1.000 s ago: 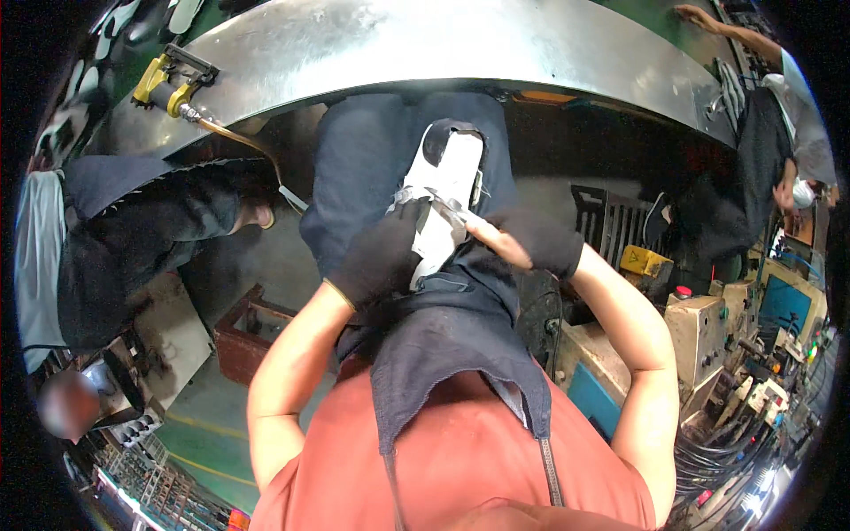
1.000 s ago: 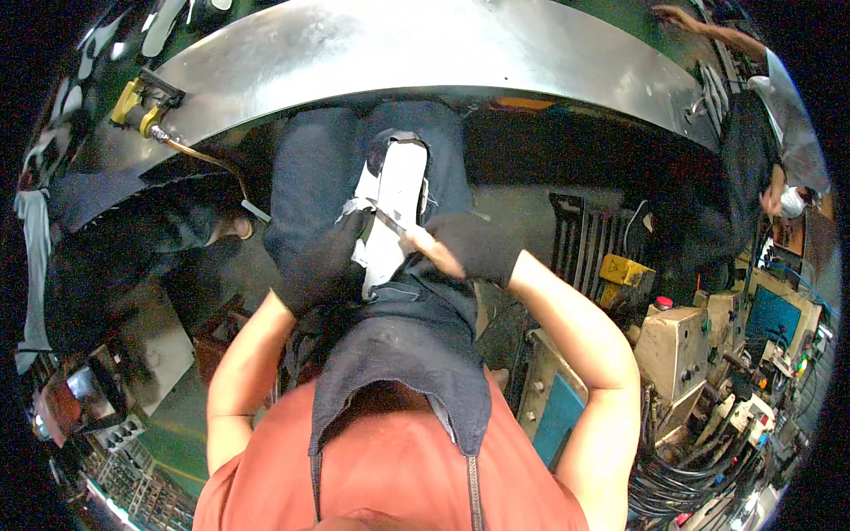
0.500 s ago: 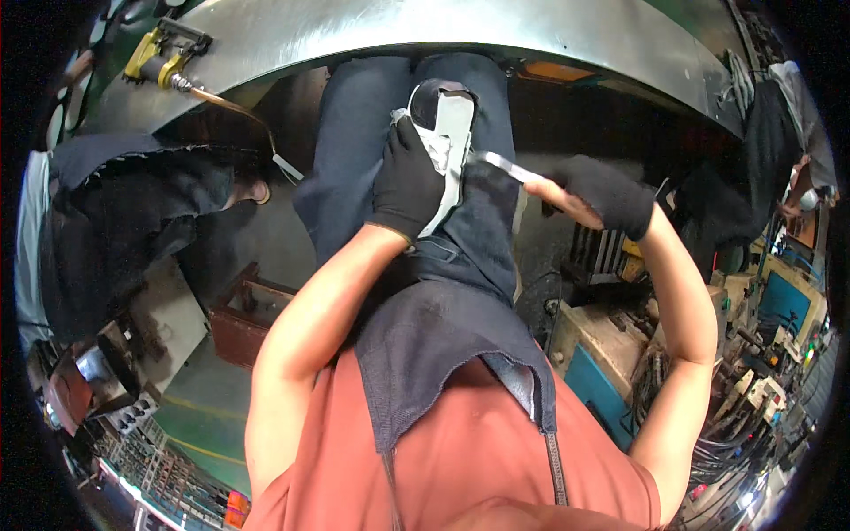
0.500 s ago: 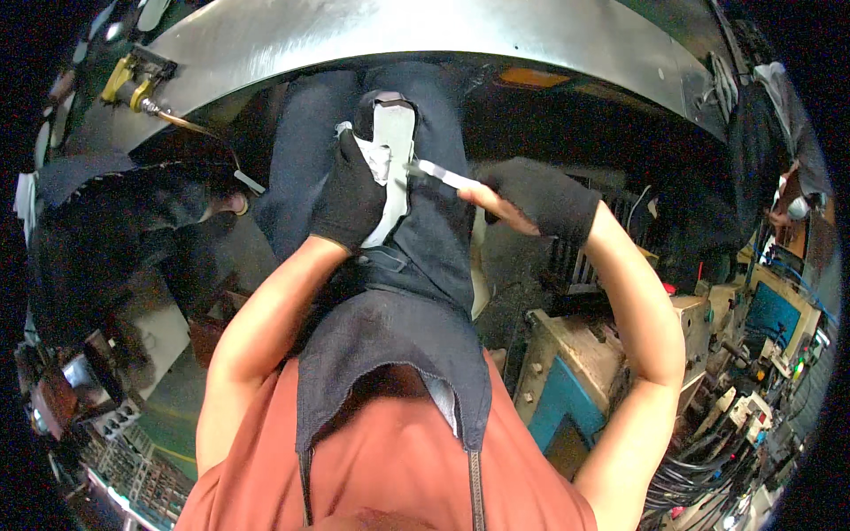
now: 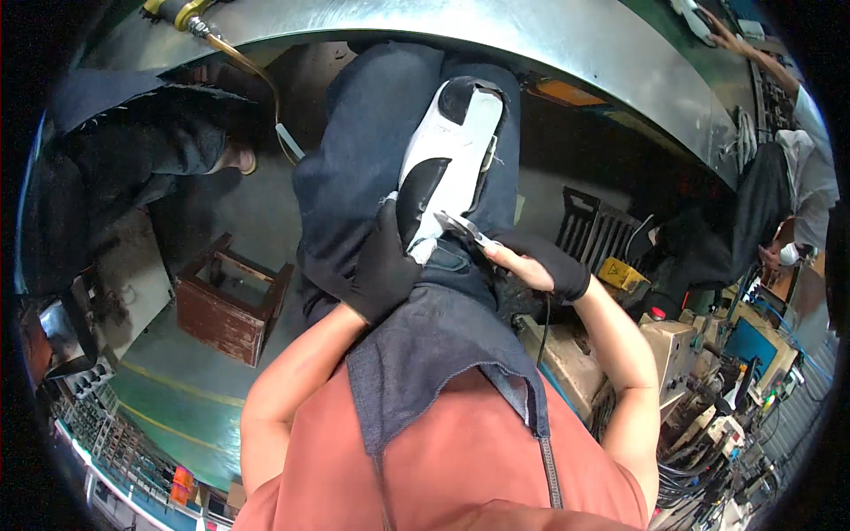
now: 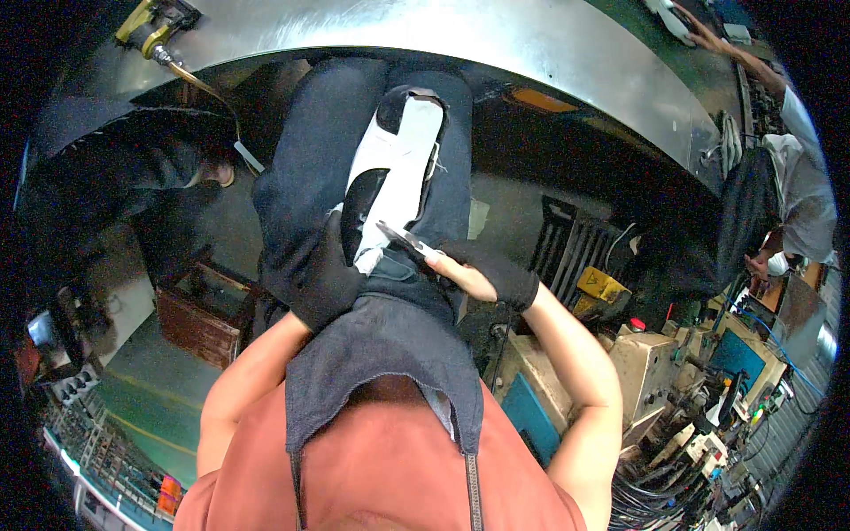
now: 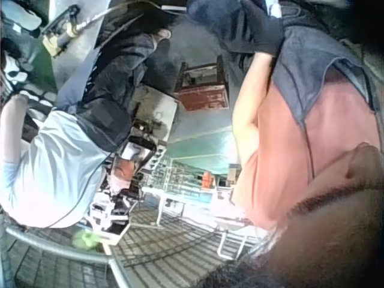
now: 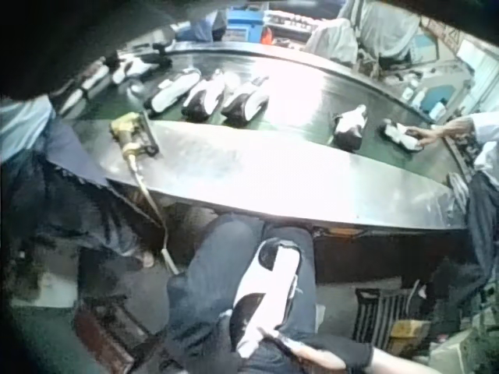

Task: The person uses a pair of pliers to trim excess material from the edges of white shoe soles. They pick up a sole from a conveyor belt, hold it against their lap, and carefully scrape or cut the perimeter before placing it back on the belt. The process is repeated for multiple soles throughout the video.

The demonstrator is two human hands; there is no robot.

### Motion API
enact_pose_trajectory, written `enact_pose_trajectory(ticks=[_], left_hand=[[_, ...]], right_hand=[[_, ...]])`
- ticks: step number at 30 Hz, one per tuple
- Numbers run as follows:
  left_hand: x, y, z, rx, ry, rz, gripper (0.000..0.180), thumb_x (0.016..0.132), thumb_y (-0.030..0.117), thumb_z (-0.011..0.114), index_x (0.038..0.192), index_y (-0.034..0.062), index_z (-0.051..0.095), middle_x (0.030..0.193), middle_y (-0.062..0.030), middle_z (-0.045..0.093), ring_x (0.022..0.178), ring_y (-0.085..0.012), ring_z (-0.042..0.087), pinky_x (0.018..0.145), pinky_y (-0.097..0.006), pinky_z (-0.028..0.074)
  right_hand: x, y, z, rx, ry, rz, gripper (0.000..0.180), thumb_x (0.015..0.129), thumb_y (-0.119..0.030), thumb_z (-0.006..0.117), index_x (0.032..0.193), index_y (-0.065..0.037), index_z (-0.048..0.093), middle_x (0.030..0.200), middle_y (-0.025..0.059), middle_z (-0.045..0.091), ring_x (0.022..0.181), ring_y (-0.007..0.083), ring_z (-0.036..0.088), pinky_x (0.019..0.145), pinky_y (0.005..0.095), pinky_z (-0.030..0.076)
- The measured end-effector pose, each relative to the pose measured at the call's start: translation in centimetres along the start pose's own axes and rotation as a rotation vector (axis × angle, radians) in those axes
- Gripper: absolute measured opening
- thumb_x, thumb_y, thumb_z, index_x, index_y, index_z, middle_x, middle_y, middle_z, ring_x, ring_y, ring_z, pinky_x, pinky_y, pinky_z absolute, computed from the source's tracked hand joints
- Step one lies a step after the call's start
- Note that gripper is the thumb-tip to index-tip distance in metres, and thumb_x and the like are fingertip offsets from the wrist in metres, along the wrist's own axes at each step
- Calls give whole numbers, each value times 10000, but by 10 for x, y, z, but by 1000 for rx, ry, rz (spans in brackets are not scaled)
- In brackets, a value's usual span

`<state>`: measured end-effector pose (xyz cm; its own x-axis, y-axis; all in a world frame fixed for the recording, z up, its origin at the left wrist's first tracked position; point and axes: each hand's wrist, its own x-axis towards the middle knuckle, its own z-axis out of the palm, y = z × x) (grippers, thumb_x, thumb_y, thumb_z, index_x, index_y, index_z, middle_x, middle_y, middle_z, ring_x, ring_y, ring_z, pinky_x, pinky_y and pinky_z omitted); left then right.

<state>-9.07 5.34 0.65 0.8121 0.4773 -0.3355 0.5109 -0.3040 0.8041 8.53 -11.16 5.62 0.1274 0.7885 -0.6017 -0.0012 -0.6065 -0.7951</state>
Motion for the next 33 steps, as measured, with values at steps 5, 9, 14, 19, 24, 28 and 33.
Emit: enact_pose_trajectory(ticks=[5,9,14,19,24,28,33], left_hand=[[7,-4,-10,-341,-120,-13,674,827,221,668,1337,-50,321,1300,-184,445,1206,-269,436,1027,-355,334],[41,-3,-22,-972,-386,-477,433,902,175,581,1244,-53,443,1146,-123,561,1066,-177,519,928,-307,410],[40,-9,3,-613,-124,23,436,922,303,540,1161,-56,472,1071,-174,604,965,-235,601,829,-353,473],[43,-15,19,-189,6,13,625,842,275,618,1261,-65,303,1081,-322,550,996,-425,568,836,-441,453],[42,-27,19,-199,-212,-178,602,853,241,605,1296,-60,331,1206,-258,514,1119,-313,531,972,-385,409],[46,-40,12,-346,-275,-79,833,786,279,693,1382,-36,205,1304,-273,424,1247,-308,416,1047,-374,329],[27,-24,1,-90,-124,97,959,751,365,715,1366,-71,122,1115,-363,474,1014,-464,498,825,-464,413]], right_hand=[[6,-32,2,-509,47,78,464,934,-409,457,822,14,611,767,243,603,733,368,607,639,408,460],[19,44,23,-609,233,-59,389,906,-360,526,817,14,585,761,235,593,717,398,591,605,443,451],[24,60,33,-567,299,-171,305,906,-298,528,854,0,564,772,230,578,706,407,575,638,434,456],[-8,10,-4,-467,113,67,314,938,-276,491,848,15,572,716,201,543,643,348,545,609,392,426],[-21,-87,-23,-655,47,55,319,924,-276,505,807,17,551,694,193,521,636,371,517,606,401,413],[12,-51,6,-656,215,-450,314,905,-294,527,836,2,608,724,246,561,677,389,575,596,433,439],[-12,-61,21,-595,199,-207,315,875,-315,560,824,-6,590,715,221,575,636,391,583,591,451,457]])
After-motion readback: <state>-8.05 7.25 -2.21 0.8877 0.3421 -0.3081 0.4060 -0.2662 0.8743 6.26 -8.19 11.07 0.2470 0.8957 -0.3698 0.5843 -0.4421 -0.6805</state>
